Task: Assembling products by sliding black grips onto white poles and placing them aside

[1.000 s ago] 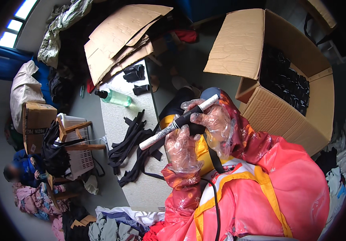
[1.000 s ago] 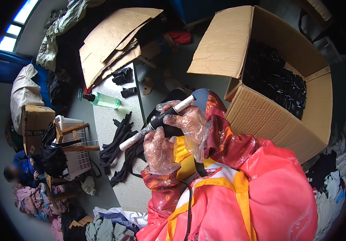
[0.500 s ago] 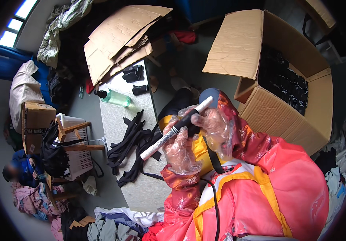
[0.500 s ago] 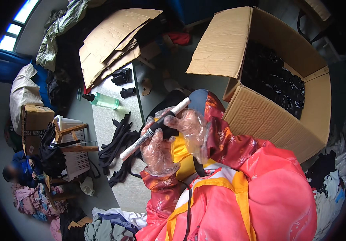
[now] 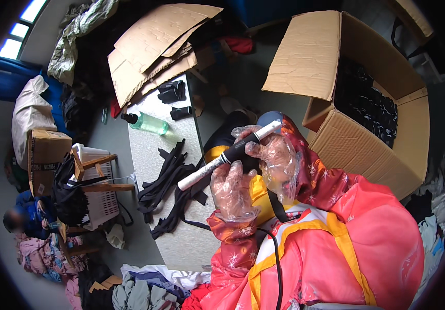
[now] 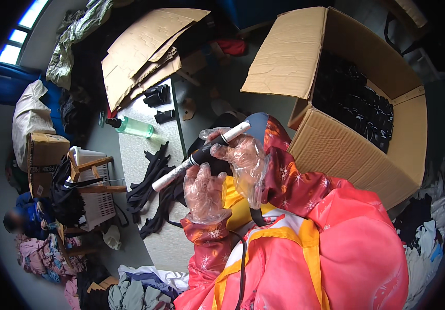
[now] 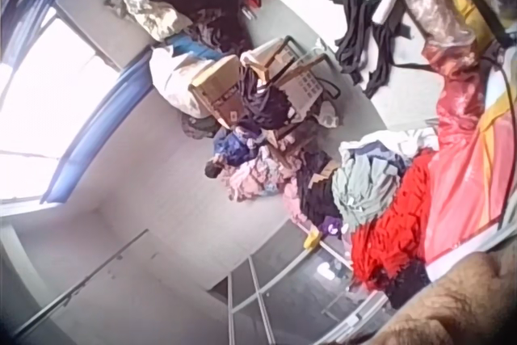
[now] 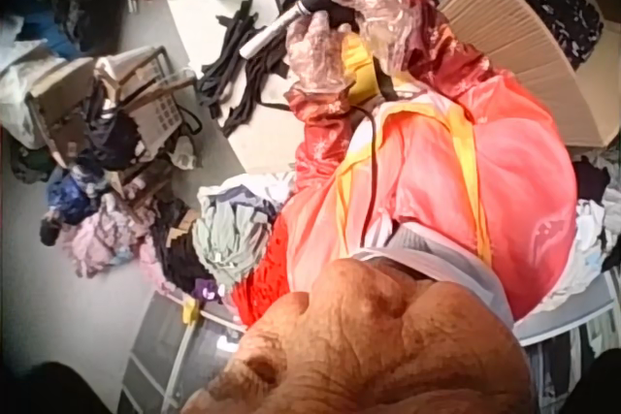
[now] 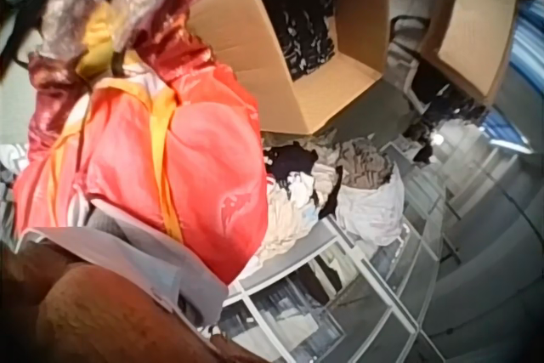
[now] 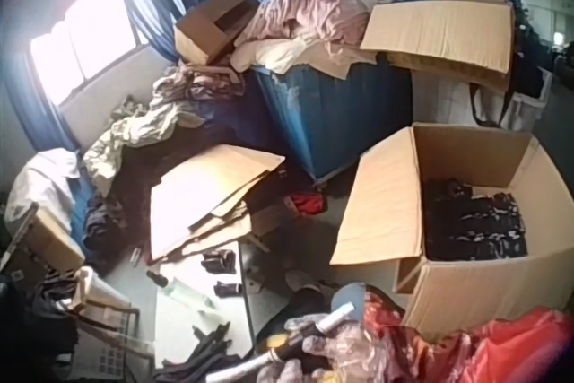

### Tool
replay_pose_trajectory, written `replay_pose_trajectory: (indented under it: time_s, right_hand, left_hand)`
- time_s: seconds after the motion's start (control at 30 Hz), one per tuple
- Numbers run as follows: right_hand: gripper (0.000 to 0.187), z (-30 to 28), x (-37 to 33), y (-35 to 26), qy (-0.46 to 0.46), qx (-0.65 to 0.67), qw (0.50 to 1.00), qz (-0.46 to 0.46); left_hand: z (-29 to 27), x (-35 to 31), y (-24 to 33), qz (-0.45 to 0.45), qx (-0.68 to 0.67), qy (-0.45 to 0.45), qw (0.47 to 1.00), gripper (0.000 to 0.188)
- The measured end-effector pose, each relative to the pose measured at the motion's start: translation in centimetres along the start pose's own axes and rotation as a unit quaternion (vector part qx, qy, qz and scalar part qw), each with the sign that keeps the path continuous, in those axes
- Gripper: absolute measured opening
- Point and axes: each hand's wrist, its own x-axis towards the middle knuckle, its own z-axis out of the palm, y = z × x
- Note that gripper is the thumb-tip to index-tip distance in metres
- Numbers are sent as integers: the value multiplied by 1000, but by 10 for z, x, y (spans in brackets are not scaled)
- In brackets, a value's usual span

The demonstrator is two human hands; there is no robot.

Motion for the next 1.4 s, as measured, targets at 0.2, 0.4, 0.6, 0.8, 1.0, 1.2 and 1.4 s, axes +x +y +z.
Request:
replay_pose_trajectory:
  time_s: [0.2,0.4,0.6,0.8,1.0,1.2,1.4]
  right_hand:
    - [26,-12,5,-1,-100,81,989,79]
    - [23,-17,9,8,1,43,993,111]
    - [25,-8,3,8,0,48,999,-15]
    - [30,-24,11,6,-59,-76,992,-84]
    - [35,-32,16,10,-147,-47,988,4]
    - [35,-29,12,6,-149,-101,984,-1]
    - [26,-29,14,36,-99,-39,994,-37]
  left_hand:
    - [10,-5,-3,80,40,-30,996,35]
    - [6,-2,0,63,80,-1,995,33]
    - [0,0,2,-29,20,-10,999,24]
    - [-2,5,5,-38,-34,-2,999,21]
    - [1,2,7,5,41,6,999,28]
    - [-1,4,9,-12,25,26,999,28]
    - [-1,4,7,-26,6,32,999,23]
